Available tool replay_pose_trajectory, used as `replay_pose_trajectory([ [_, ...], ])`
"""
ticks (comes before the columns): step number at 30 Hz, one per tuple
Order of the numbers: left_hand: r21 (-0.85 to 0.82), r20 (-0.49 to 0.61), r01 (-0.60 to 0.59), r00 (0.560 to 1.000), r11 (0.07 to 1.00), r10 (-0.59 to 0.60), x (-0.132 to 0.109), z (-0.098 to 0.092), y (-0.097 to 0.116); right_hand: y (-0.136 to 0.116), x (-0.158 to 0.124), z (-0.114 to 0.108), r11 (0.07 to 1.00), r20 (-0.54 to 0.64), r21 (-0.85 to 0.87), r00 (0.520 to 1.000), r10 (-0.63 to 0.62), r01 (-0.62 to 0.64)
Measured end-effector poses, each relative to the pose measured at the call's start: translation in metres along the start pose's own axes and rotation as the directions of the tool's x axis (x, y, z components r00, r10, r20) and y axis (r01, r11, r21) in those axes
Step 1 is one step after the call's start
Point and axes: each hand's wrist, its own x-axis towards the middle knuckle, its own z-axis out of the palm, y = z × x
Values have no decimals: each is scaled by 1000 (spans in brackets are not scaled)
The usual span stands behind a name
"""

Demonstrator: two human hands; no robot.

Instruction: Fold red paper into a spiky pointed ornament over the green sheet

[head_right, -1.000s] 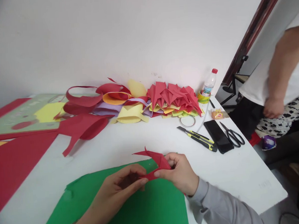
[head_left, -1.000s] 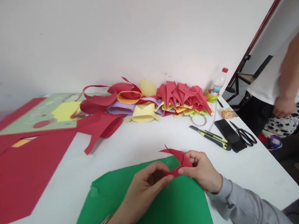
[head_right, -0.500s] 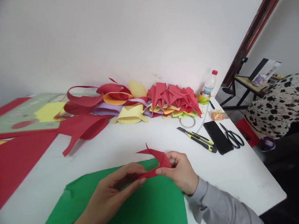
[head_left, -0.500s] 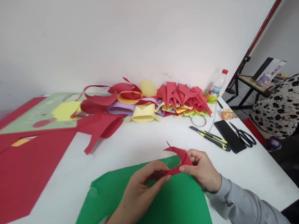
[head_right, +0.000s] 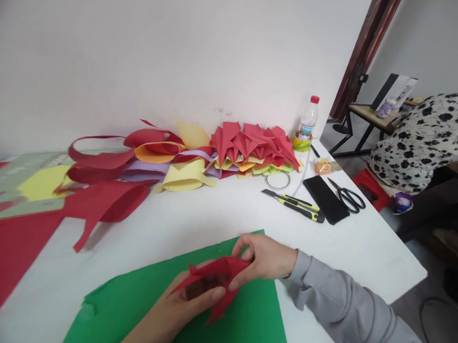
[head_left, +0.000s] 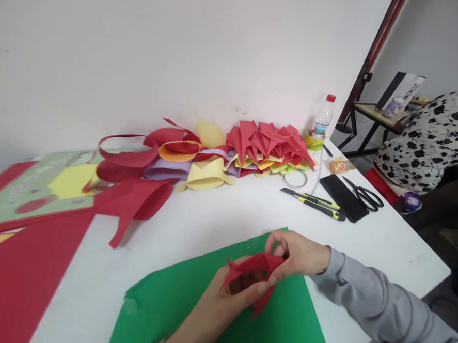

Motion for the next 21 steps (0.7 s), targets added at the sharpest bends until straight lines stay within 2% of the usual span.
replay_pose_trajectory([
  [2,-33,-17,-21,1000,999,20,-1,0,-1,0,0,1,999,32,-39,999,19,-18],
  [3,-93,11,-30,999,995,31,-2,-3,0,0,-1,1,998,51,-54,998,27,-24],
  [6,-345,217,51,976,937,27,-5,-17,6,-4,-5,0,987,122,-154,990,68,-49],
  [8,-383,297,129,955,915,-10,-6,-24,10,-7,-8,2,956,139,-284,983,118,-75],
  [9,-343,257,119,966,932,-28,-7,-25,11,-9,-9,5,931,140,-354,979,146,-88],
  [11,-103,232,104,970,989,-78,-7,-20,11,-12,-11,12,876,139,-468,970,201,-115],
  [14,217,287,96,945,972,-157,-7,-7,8,-12,-12,21,822,126,-555,964,234,-127],
  [17,304,209,82,966,949,-150,-7,0,6,-8,-12,21,825,49,-556,987,156,-103],
  [21,267,121,88,985,960,-124,-8,-7,7,-8,-14,9,927,30,-375,999,36,-22],
])
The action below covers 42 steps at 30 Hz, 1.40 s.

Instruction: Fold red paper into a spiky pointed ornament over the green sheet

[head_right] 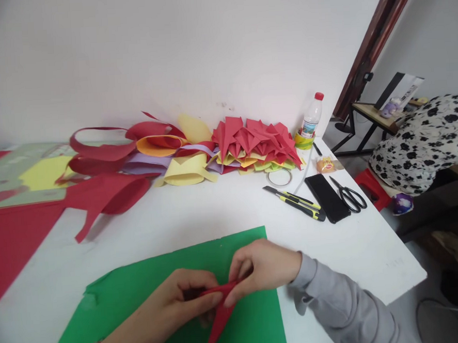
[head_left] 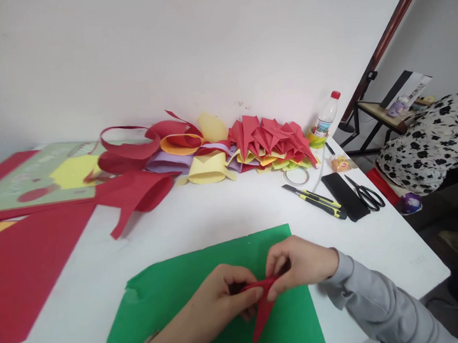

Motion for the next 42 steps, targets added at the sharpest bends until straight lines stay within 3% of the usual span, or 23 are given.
replay_pose_trajectory([
  [5,50,-14,29,1000,998,-28,-2,1,-2,0,-4,-4,991,8,7,991,-135,135],
  [10,53,17,27,999,998,-28,-3,7,2,2,-3,0,982,23,-54,983,-180,181],
  [13,-32,-10,18,1000,999,-19,-4,4,6,0,-3,-1,983,-65,-47,982,-178,175],
  [16,-138,-82,-17,997,990,6,-5,-1,7,-6,-4,-4,976,-241,-7,947,-211,216],
  [18,-192,-177,-65,984,979,30,-5,-3,6,-10,-3,-6,951,-446,19,854,-267,307],
  [21,-226,-339,-162,938,960,79,-5,-2,5,-10,-1,-7,880,-750,44,598,-283,472],
  [22,-227,-383,-190,919,955,91,-5,-2,5,-9,1,-7,859,-800,61,539,-263,509],
  [23,-225,-416,-209,904,952,100,-5,-1,5,-8,2,-6,846,-816,87,525,-243,526],
  [24,-217,-438,-223,892,950,110,-6,0,5,-6,3,-4,845,-798,122,558,-229,521],
  [27,-174,-446,-240,884,955,141,-5,1,6,-1,7,5,879,-608,220,764,-217,424],
  [28,-154,-434,-243,888,958,156,-4,2,7,0,8,9,888,-557,227,801,-219,401],
  [30,-110,-398,-247,899,963,185,-3,2,8,0,9,15,904,-530,192,815,-232,383],
  [33,-54,-345,-258,911,965,225,-2,5,7,-1,8,21,925,-560,80,785,-266,371],
  [36,-66,-341,-265,912,962,228,-3,9,6,-1,6,27,932,-543,33,790,-285,360],
  [39,-99,-366,-217,915,971,168,-7,11,7,0,6,32,923,-552,139,802,-229,360],
  [42,-97,-355,-190,924,977,145,-11,10,7,-1,8,32,837,-506,380,846,-169,394],
])
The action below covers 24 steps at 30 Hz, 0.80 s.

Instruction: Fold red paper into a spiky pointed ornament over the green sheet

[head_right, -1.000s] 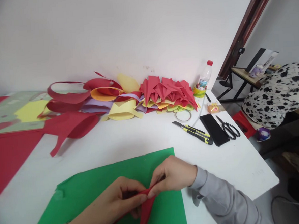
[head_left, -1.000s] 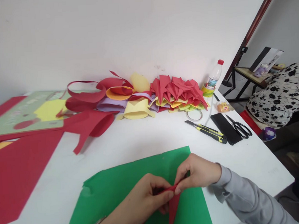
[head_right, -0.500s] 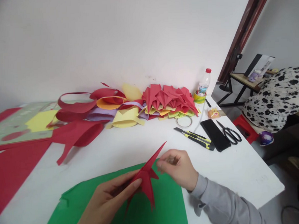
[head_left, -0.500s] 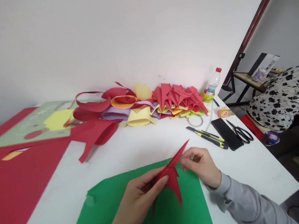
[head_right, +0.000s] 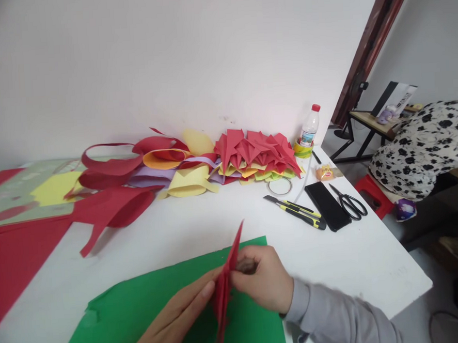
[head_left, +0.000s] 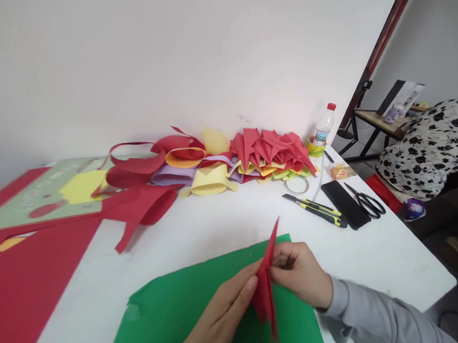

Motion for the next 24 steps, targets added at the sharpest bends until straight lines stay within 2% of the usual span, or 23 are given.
replay_pose_trajectory([
  [4,-30,-70,-1,998,1000,-1,4,-9,-7,-5,7,-2,958,80,276,995,62,-82],
  [8,-182,-124,103,984,978,-127,11,-12,-16,-5,12,-4,904,109,398,986,126,-160],
  [12,-284,-15,195,978,939,-207,12,-6,-11,2,13,-7,895,162,403,977,135,-191],
  [16,-379,-11,245,963,893,-269,11,-2,-7,3,15,-8,904,167,389,978,122,-179],
  [21,-442,212,358,933,822,-292,4,11,-16,2,18,-6,901,245,365,958,152,-236],
  [24,-426,271,402,911,810,-310,0,20,-18,3,19,-5,894,246,384,959,143,-232],
])
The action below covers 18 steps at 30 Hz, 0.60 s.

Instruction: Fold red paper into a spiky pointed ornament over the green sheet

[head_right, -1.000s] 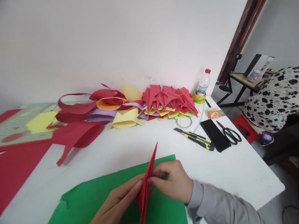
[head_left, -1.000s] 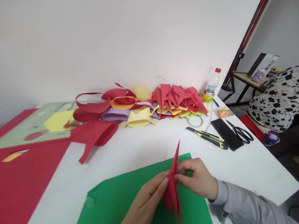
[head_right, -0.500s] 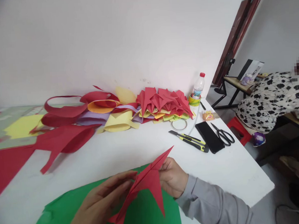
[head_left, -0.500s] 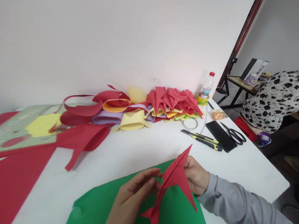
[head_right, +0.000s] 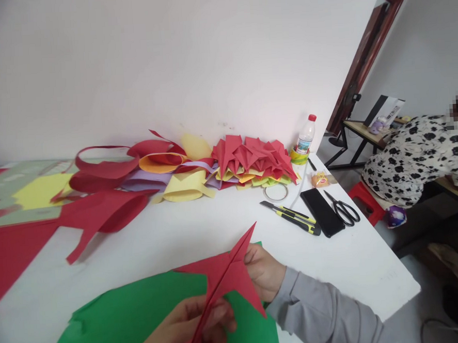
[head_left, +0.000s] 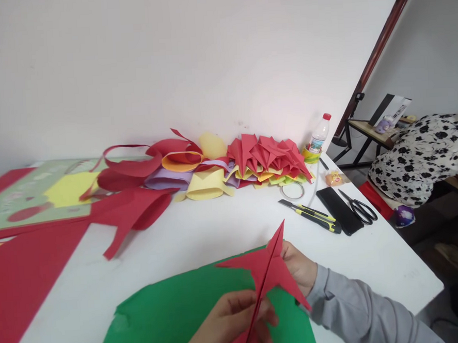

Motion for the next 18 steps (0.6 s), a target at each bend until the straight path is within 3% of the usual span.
replay_pose_trajectory([
  [2,-36,13,8,1000,999,-8,-2,2,0,1,1,0,1000,9,-17,1000,3,-3],
  [7,-335,95,-51,992,941,88,-7,-4,7,5,3,-5,997,54,-68,998,36,-32],
  [10,-349,124,-16,990,937,63,-8,-4,6,6,6,-9,996,80,-76,995,54,-48],
  [14,-301,-38,-54,998,952,45,-7,5,0,7,7,-14,985,120,-158,989,92,-73],
  [18,-297,-207,-123,976,947,62,-5,13,-1,7,8,-17,970,132,-237,988,83,-50],
])
